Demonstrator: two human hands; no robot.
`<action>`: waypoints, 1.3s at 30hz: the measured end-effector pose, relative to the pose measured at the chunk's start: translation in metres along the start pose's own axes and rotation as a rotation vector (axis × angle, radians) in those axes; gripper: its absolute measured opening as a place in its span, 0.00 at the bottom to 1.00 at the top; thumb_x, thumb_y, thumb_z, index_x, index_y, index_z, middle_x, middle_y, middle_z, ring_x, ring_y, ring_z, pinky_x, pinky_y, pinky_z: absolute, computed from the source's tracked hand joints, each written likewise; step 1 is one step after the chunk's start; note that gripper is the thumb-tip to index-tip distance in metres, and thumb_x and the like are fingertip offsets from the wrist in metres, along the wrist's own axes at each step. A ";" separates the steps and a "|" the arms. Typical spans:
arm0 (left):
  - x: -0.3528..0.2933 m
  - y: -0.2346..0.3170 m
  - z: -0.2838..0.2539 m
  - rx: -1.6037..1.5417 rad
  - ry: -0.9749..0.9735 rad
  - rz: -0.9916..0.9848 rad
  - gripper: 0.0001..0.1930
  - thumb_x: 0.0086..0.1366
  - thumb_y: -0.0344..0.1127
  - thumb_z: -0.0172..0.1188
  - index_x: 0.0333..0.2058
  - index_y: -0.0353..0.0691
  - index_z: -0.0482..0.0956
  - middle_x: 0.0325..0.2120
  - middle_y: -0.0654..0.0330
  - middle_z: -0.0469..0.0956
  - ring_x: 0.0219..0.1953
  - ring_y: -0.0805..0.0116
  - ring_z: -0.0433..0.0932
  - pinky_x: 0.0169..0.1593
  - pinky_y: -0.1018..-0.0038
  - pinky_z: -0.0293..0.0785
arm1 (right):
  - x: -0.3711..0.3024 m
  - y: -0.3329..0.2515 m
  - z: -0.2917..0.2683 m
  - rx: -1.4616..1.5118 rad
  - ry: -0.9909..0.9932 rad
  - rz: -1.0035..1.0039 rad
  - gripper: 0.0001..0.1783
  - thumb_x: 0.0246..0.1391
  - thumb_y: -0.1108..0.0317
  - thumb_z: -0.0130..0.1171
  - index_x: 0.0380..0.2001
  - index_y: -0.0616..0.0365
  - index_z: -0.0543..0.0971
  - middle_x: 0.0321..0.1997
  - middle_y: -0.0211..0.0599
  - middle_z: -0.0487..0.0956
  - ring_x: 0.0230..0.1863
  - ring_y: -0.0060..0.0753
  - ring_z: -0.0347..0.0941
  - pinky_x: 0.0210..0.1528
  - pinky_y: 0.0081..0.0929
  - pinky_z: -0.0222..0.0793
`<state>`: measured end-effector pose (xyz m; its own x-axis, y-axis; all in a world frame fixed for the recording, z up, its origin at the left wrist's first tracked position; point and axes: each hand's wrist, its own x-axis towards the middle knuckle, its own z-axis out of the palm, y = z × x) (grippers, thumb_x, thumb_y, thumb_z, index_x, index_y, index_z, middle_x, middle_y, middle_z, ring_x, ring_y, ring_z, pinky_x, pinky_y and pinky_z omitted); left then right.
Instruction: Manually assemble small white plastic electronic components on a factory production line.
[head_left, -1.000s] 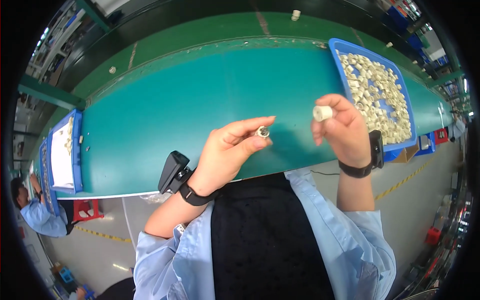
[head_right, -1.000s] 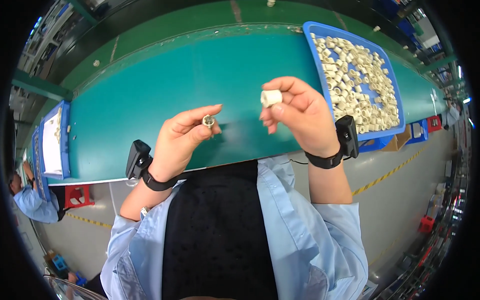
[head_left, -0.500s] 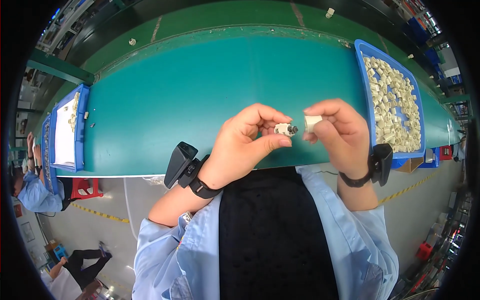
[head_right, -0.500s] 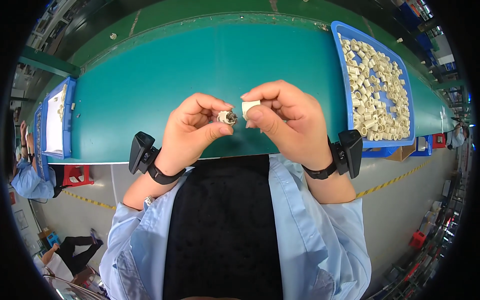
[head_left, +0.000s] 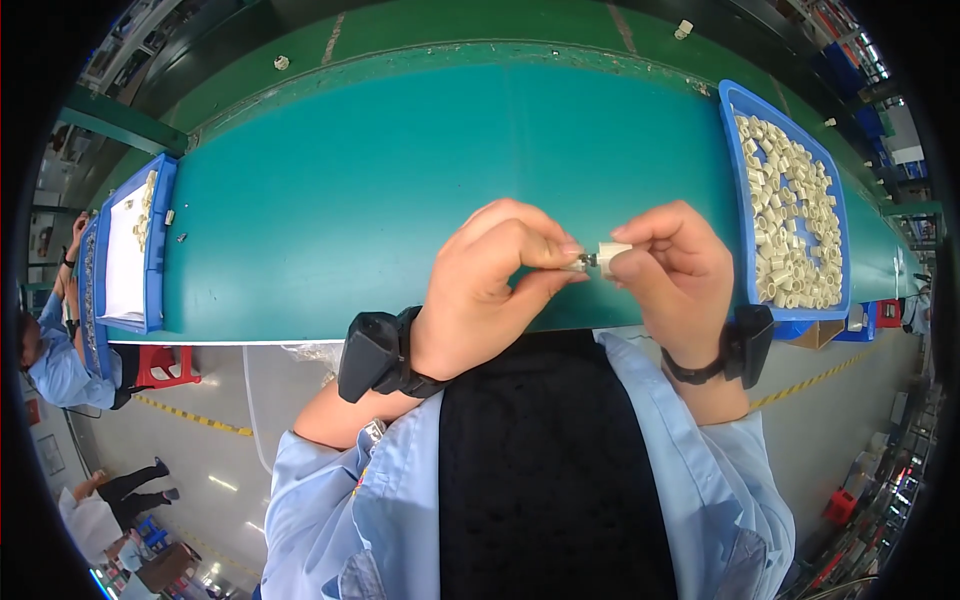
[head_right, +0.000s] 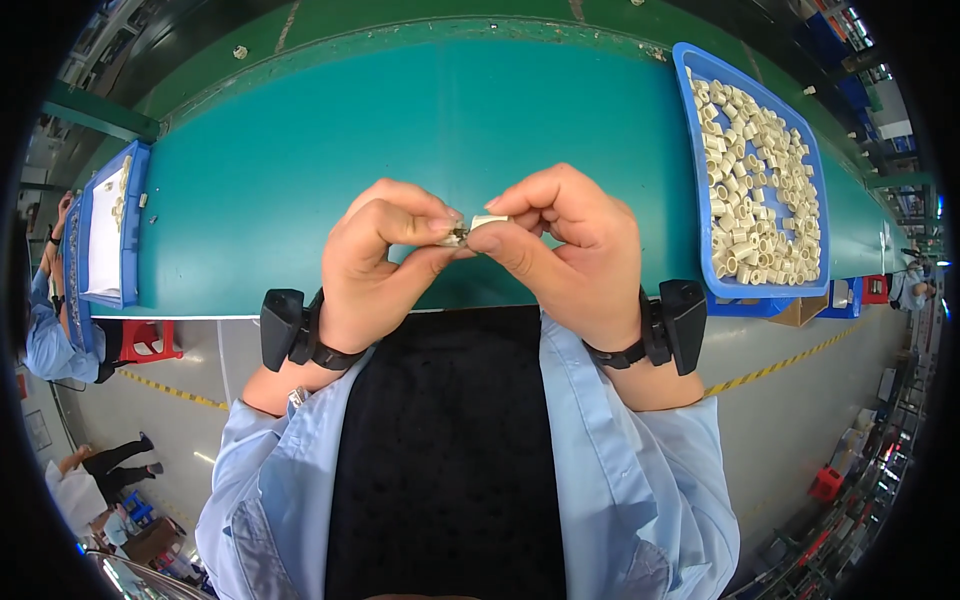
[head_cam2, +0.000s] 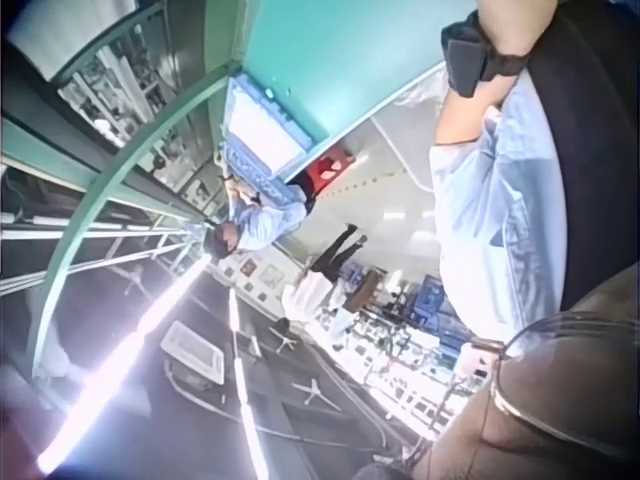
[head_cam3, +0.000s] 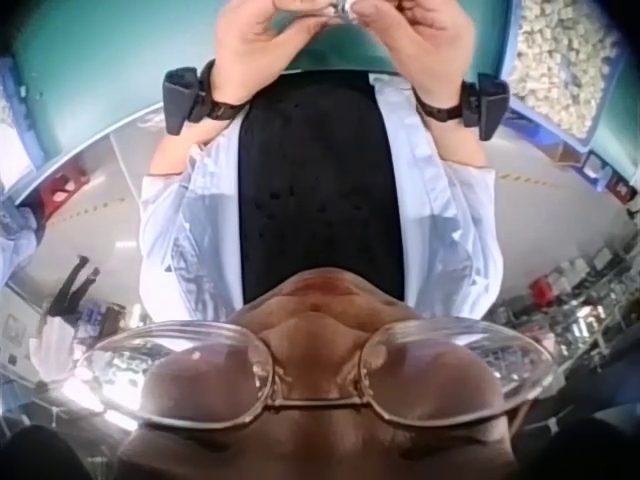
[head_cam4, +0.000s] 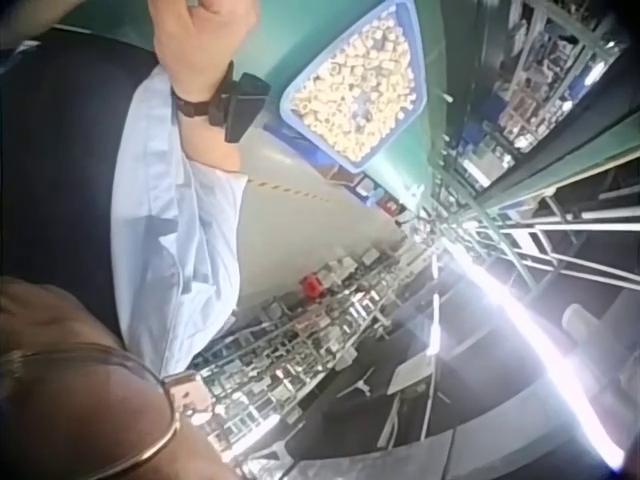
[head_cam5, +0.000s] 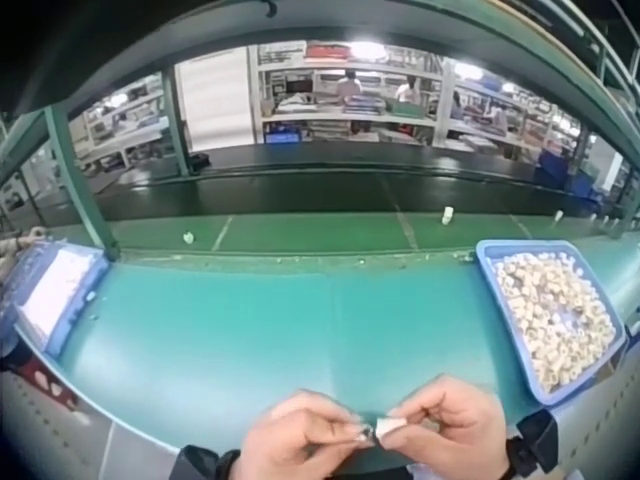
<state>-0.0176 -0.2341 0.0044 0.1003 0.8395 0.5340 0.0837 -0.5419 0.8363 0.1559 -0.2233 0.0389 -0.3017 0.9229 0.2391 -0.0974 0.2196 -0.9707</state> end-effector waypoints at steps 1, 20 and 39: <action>0.000 -0.001 -0.001 0.051 -0.008 0.056 0.12 0.44 0.20 0.65 0.26 0.39 0.72 0.28 0.57 0.75 0.30 0.64 0.75 0.34 0.75 0.71 | 0.000 0.001 0.001 0.017 0.005 0.000 0.08 0.48 0.76 0.60 0.31 0.65 0.72 0.27 0.34 0.76 0.26 0.15 0.70 0.28 0.11 0.66; 0.002 -0.004 -0.016 0.389 -0.003 0.534 0.08 0.42 0.24 0.63 0.24 0.35 0.73 0.28 0.56 0.75 0.28 0.62 0.74 0.30 0.73 0.72 | -0.006 -0.013 0.002 -0.501 -0.183 -0.150 0.15 0.41 0.83 0.59 0.36 0.65 0.74 0.32 0.38 0.75 0.34 0.26 0.72 0.34 0.19 0.67; 0.029 0.002 -0.030 0.500 -0.052 0.345 0.21 0.42 0.31 0.66 0.36 0.37 0.70 0.32 0.56 0.72 0.36 0.56 0.72 0.42 0.65 0.68 | 0.047 0.000 0.003 -0.481 -0.238 -0.379 0.11 0.33 0.78 0.62 0.27 0.60 0.75 0.22 0.30 0.74 0.21 0.22 0.67 0.23 0.18 0.63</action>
<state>-0.0443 -0.2099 0.0251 0.2515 0.6157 0.7468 0.4921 -0.7457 0.4491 0.1391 -0.1809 0.0502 -0.5367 0.6711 0.5115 0.1798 0.6832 -0.7077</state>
